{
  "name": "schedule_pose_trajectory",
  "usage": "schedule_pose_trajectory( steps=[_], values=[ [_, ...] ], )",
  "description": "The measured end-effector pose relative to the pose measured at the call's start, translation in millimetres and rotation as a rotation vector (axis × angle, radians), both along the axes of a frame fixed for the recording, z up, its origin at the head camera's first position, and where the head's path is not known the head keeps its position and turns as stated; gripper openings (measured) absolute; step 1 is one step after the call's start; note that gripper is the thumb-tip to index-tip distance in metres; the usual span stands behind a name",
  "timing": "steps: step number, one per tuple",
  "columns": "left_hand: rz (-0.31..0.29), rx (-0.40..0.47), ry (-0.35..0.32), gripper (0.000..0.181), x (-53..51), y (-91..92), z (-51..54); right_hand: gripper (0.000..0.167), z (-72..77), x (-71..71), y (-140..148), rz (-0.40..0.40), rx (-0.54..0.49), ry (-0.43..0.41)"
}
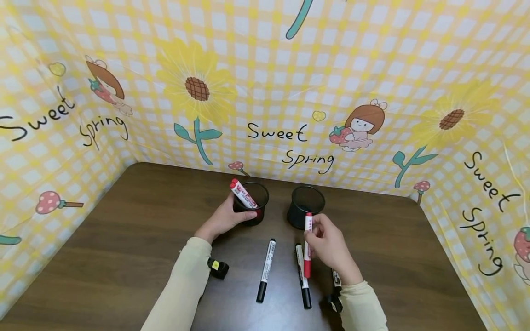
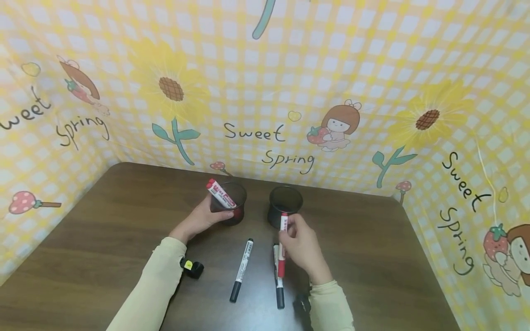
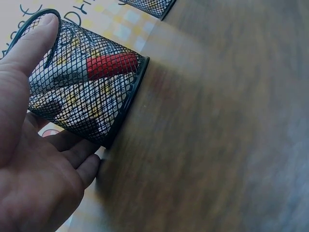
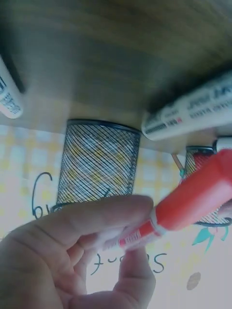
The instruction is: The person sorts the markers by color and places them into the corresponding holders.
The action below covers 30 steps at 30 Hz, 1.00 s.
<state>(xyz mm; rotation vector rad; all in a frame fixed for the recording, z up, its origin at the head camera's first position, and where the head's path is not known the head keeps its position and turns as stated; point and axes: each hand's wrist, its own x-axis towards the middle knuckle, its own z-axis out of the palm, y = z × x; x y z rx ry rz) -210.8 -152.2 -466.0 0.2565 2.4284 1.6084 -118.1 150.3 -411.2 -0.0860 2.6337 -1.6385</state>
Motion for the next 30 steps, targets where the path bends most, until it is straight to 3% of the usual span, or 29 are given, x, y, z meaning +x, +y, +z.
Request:
schedule_pose_trajectory(
  steps=[7,13,21,30],
  values=[
    [0.002,0.016,-0.002,0.116,-0.8,0.4,-4.5,0.024,10.4,-4.3,-7.5,0.000,-0.046,0.117],
    [0.014,0.019,-0.003,0.116,-0.6,-0.2,-2.3,0.024,27.0,-14.7,-16.1,0.016,-0.078,0.194],
    [0.008,0.025,0.005,0.115,1.7,-0.5,1.4,0.025,50.0,-33.7,-33.7,0.042,-0.169,0.236],
    [0.004,0.019,0.007,0.114,1.5,-0.8,1.0,0.026,62.1,-57.5,-51.5,0.051,-0.202,0.294]
  ],
)
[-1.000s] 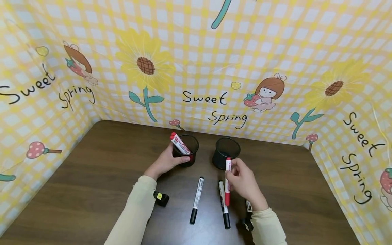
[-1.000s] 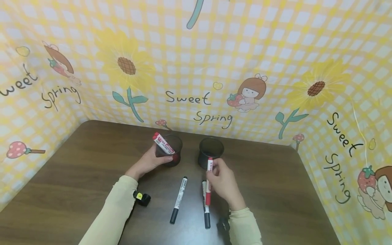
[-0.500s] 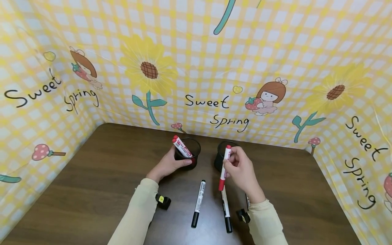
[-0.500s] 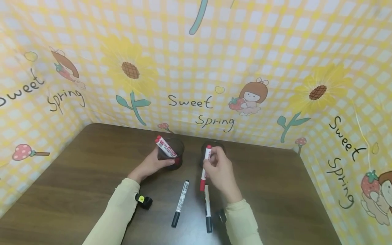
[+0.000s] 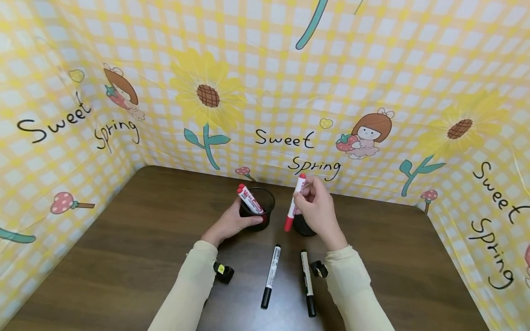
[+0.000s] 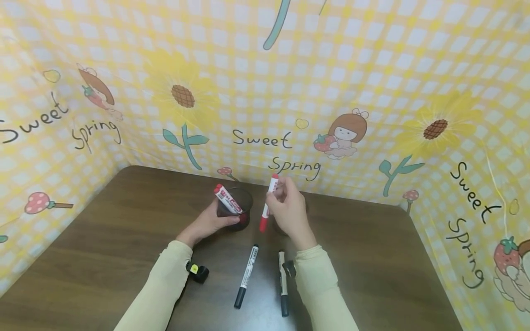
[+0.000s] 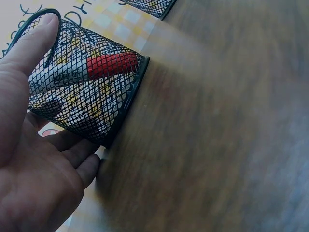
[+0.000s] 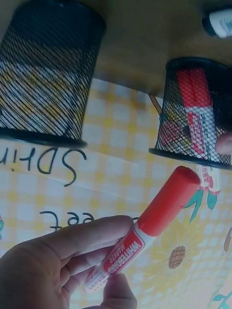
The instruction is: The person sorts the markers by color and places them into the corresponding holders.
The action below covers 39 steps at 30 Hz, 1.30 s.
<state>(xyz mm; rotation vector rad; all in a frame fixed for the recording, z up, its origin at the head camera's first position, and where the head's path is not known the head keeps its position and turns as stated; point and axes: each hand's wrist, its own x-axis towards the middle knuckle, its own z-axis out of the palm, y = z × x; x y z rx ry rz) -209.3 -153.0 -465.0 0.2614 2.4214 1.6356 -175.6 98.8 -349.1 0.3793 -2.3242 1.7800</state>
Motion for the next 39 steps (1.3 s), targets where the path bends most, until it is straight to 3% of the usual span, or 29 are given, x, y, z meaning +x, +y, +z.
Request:
schedule_pose_trajectory(
  steps=[8,18,26,33,39],
  values=[
    [-0.004,0.013,0.004,0.114,-0.2,0.1,0.6,0.024,10.1,-18.6,-18.5,0.025,0.018,0.109],
    [0.000,-0.011,0.007,0.114,0.2,2.7,1.4,0.027,6.3,-36.3,-39.9,-0.010,0.038,0.159],
    [0.009,-0.009,0.004,0.113,0.1,1.4,1.4,0.027,-5.7,-49.1,-54.3,-0.024,0.108,0.154],
    [0.009,0.010,-0.013,0.115,1.0,1.2,2.3,0.027,-14.8,-54.3,-63.3,-0.027,0.257,0.159],
    [0.009,0.010,-0.006,0.111,0.9,1.1,3.2,0.030,-18.8,-56.0,-68.2,0.016,0.328,0.129]
  ],
)
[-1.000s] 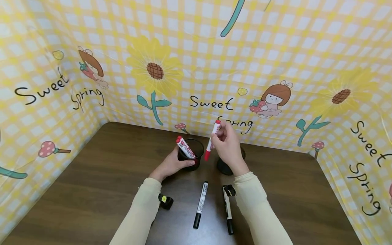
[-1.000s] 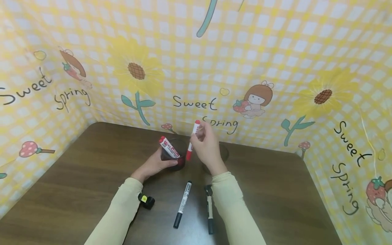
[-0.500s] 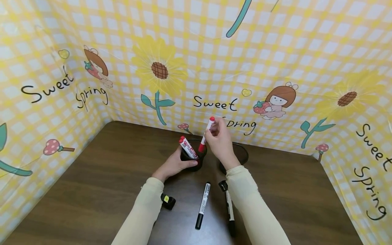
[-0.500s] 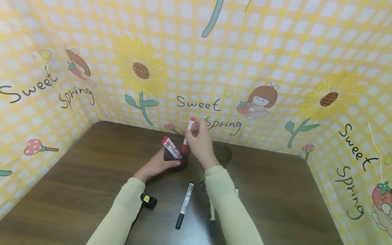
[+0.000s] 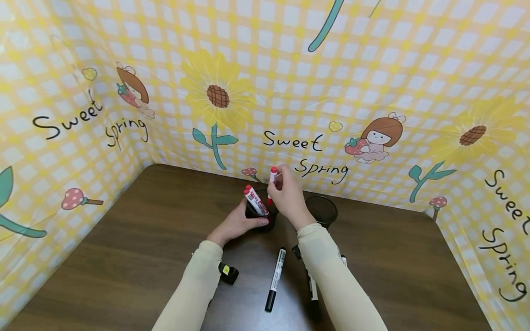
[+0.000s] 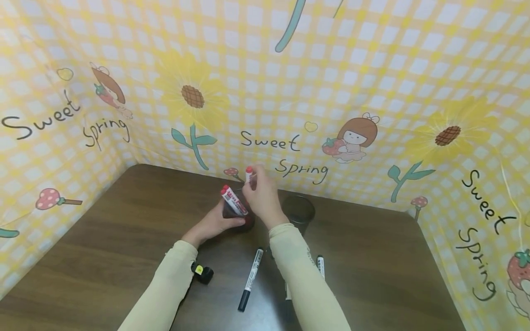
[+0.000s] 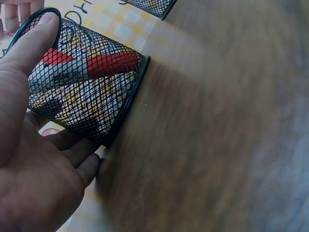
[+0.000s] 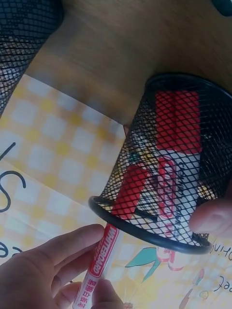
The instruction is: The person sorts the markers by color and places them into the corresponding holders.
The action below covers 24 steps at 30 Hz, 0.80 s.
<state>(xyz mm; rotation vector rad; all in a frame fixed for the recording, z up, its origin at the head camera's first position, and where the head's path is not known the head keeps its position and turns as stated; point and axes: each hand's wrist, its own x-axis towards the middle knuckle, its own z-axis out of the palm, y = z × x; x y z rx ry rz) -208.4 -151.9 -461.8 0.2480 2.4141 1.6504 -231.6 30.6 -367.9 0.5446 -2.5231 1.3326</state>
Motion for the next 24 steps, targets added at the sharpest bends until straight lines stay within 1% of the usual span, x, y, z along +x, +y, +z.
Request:
schedule_pose_trajectory(
  steps=[3,8,13,15,17,21,24],
  values=[
    [-0.004,0.004,0.008,0.108,-0.4,0.5,0.2,0.032,-0.2,0.6,-2.3,0.017,0.010,-0.037],
    [-0.010,0.017,0.010,0.103,0.6,1.0,1.1,0.036,-1.9,-0.2,-7.1,0.036,0.033,-0.057],
    [-0.007,0.019,0.006,0.099,0.4,0.5,-0.1,0.031,-4.1,-0.6,-9.8,0.038,0.087,-0.094],
    [-0.009,0.018,0.006,0.099,0.2,0.3,-0.6,0.029,-4.7,-0.6,-10.4,0.037,0.112,-0.116],
    [-0.011,0.022,0.007,0.099,-0.1,0.2,-0.8,0.030,-5.2,-0.7,-11.0,0.038,0.127,-0.137],
    [-0.015,0.019,0.014,0.100,-0.3,0.1,-0.3,0.036,-5.7,-1.0,-12.1,0.042,0.148,-0.151],
    [-0.013,0.017,0.017,0.099,-0.9,0.0,-0.1,0.035,-6.0,-1.0,-12.6,0.043,0.160,-0.164]
  ],
)
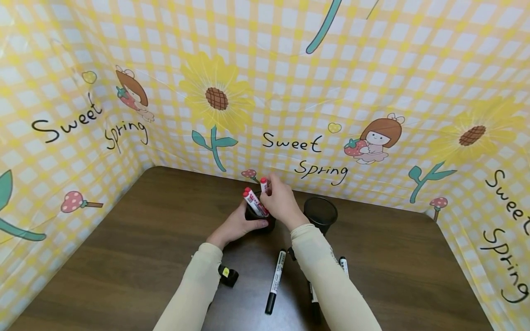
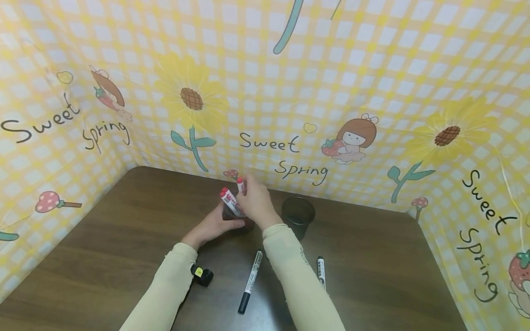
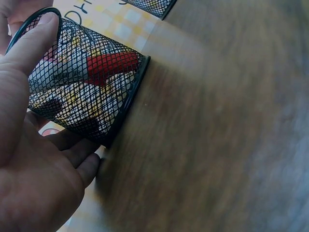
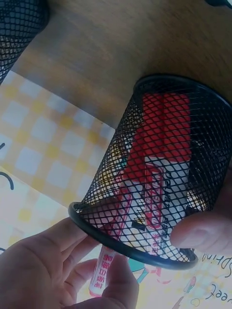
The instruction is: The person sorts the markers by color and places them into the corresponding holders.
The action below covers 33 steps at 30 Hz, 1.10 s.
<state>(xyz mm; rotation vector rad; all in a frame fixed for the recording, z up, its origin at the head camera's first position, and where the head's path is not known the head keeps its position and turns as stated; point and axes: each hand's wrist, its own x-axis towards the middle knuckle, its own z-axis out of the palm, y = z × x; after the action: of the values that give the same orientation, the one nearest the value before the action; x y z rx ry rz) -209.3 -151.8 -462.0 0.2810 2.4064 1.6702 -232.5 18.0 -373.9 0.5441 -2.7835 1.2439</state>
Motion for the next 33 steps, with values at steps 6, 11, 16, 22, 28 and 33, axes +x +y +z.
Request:
schedule_pose_trajectory(
  steps=[6,11,16,22,28,33],
  values=[
    [0.005,0.002,0.001,0.100,-0.7,-0.1,-0.8,0.032,-1.0,0.0,-2.3,-0.008,0.041,-0.034],
    [0.000,-0.007,0.008,0.105,-0.8,-0.7,-0.7,0.038,1.9,0.2,-6.5,0.017,0.165,-0.033],
    [-0.015,-0.003,0.010,0.106,-0.4,-0.9,-0.6,0.033,1.9,0.8,-10.4,0.042,0.308,-0.003],
    [-0.015,0.016,-0.004,0.107,0.5,-0.2,0.3,0.032,3.0,3.2,-11.2,0.047,0.318,-0.004],
    [0.001,0.022,-0.018,0.106,-0.2,1.8,-0.7,0.030,11.4,8.1,2.7,0.018,0.144,0.031],
    [0.014,0.007,-0.013,0.111,-1.4,1.0,-4.0,0.028,26.7,21.3,23.8,0.002,0.019,0.065]
  ],
)
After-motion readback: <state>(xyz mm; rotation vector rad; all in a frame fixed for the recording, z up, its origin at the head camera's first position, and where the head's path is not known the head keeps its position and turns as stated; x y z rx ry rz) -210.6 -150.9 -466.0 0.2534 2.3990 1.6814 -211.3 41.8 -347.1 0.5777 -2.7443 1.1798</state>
